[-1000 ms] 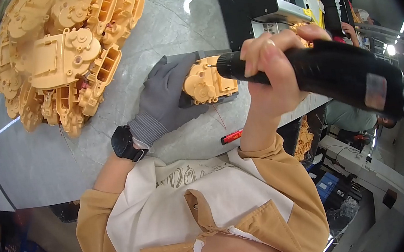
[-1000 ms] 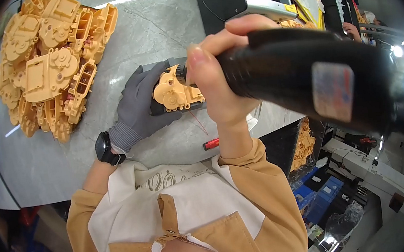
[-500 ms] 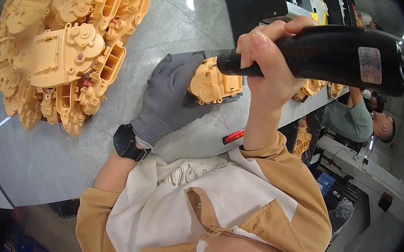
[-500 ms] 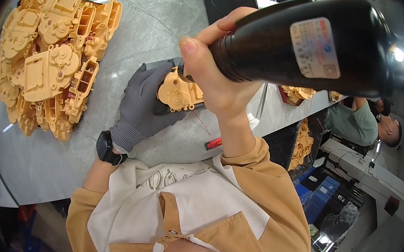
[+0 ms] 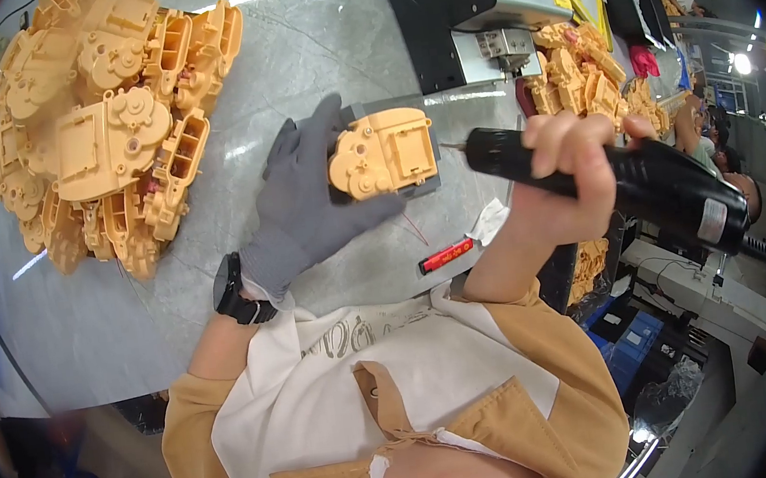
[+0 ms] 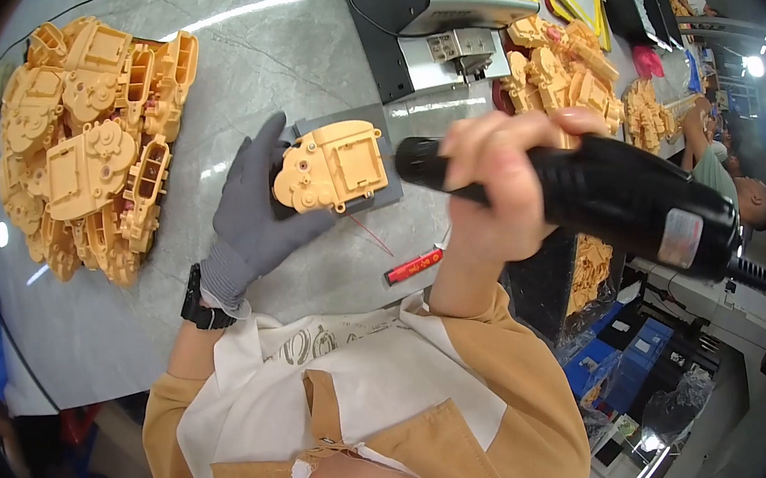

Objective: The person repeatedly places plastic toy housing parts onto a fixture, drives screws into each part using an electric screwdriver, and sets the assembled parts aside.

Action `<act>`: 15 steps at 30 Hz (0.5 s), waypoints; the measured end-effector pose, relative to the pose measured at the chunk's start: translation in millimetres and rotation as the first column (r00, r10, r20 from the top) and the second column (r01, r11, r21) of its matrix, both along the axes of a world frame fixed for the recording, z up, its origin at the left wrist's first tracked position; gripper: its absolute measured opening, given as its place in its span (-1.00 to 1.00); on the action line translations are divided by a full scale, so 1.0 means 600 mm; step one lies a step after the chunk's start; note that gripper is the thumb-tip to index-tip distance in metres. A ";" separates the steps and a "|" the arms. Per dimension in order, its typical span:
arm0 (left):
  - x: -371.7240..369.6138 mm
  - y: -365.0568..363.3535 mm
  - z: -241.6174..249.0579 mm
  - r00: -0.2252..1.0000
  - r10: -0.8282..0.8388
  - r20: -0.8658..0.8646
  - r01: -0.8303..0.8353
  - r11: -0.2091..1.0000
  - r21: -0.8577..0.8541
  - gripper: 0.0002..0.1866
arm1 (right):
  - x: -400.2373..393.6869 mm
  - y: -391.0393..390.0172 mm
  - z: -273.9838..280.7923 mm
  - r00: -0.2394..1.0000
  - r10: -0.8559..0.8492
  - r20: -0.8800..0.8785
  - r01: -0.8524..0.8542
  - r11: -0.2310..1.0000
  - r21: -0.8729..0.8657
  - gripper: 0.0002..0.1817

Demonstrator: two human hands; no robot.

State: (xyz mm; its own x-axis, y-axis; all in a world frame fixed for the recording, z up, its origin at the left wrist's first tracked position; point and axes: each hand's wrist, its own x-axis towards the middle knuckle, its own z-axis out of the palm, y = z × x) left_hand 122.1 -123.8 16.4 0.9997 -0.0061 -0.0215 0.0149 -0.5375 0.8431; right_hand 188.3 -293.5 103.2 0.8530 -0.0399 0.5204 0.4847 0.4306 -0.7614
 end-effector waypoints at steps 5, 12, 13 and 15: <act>0.026 -0.010 0.000 0.948 0.061 -0.311 -0.166 0.931 -0.325 -0.13 | -0.014 -0.040 -0.023 0.987 -0.124 -0.105 0.119 0.992 -0.051 -0.56; 0.020 -0.015 -0.016 0.973 0.117 -0.200 -0.162 0.960 -0.229 -0.17 | -0.024 -0.023 -0.037 0.981 -0.158 -0.115 0.154 0.987 -0.037 -0.58; 0.020 -0.016 -0.015 0.974 0.122 -0.190 -0.163 0.962 -0.218 -0.18 | -0.024 -0.024 -0.031 0.985 -0.165 -0.058 0.165 0.986 0.003 -0.58; 0.021 -0.018 -0.016 0.977 0.120 -0.178 -0.157 0.965 -0.209 -0.19 | -0.016 -0.015 -0.026 0.990 -0.130 -0.057 0.134 0.988 0.075 -0.56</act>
State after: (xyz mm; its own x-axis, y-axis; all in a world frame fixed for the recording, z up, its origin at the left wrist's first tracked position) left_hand 134.4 -134.6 6.7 0.9741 0.1094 -0.1977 0.2228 -0.3210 0.9205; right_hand 178.6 -302.3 87.4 0.8631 -0.1931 0.4667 0.5023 0.4251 -0.7530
